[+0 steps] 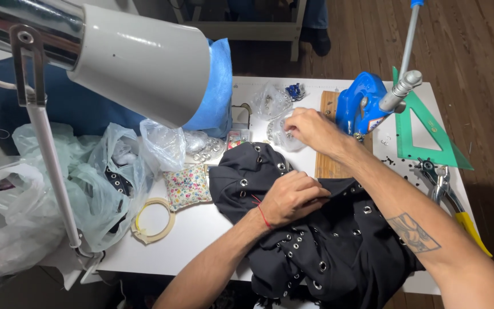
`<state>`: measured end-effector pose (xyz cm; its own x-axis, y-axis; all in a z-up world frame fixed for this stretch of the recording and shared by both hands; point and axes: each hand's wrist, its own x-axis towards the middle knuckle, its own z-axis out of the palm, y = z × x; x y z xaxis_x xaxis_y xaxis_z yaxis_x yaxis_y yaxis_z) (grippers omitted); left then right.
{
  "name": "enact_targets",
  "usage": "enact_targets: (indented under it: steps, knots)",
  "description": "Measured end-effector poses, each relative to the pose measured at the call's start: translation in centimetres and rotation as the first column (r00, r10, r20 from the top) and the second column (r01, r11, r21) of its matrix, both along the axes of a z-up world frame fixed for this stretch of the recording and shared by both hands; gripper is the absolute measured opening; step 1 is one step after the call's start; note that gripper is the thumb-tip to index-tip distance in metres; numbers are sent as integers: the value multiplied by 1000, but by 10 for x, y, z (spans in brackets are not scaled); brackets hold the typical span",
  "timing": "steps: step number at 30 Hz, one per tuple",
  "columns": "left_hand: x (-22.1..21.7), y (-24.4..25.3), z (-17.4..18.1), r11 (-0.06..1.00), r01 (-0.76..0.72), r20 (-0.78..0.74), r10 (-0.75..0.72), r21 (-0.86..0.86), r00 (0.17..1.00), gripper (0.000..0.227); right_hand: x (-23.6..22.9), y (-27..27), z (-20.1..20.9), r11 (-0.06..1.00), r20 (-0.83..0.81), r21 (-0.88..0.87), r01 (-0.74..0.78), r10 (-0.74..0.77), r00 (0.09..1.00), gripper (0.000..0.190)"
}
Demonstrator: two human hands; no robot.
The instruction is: Attaching metal eyelets to a black garment using a manual press
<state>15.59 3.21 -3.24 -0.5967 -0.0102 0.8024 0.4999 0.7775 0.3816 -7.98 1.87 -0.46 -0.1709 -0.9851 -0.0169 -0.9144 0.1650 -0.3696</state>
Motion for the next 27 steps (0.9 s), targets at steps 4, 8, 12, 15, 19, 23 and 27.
enact_targets:
  steps: [4,8,12,15,19,23,27]
  knots:
    - [0,0,3,997,-40,-3,40,71,999,14,10,43,51,989,112,-146,15,2,994,11]
    - [0,1,7,965,-48,130,15,260,991,18,18,95,88,962,393,-264,72,39,919,11]
    - [1,-1,19,912,-54,256,-57,406,965,14,26,138,107,970,589,-192,151,-9,808,18]
    - [2,-1,24,849,-104,386,-124,518,914,20,28,159,105,965,682,-145,217,-61,729,18]
    - [4,-3,37,804,-113,434,-192,584,880,23,23,174,101,979,723,-67,193,-85,685,18]
    - [3,1,43,834,-81,363,-148,546,920,22,31,177,108,991,803,22,134,-98,588,15]
    - [5,5,43,894,-37,284,-103,447,953,13,26,176,97,998,839,47,47,-65,540,13]
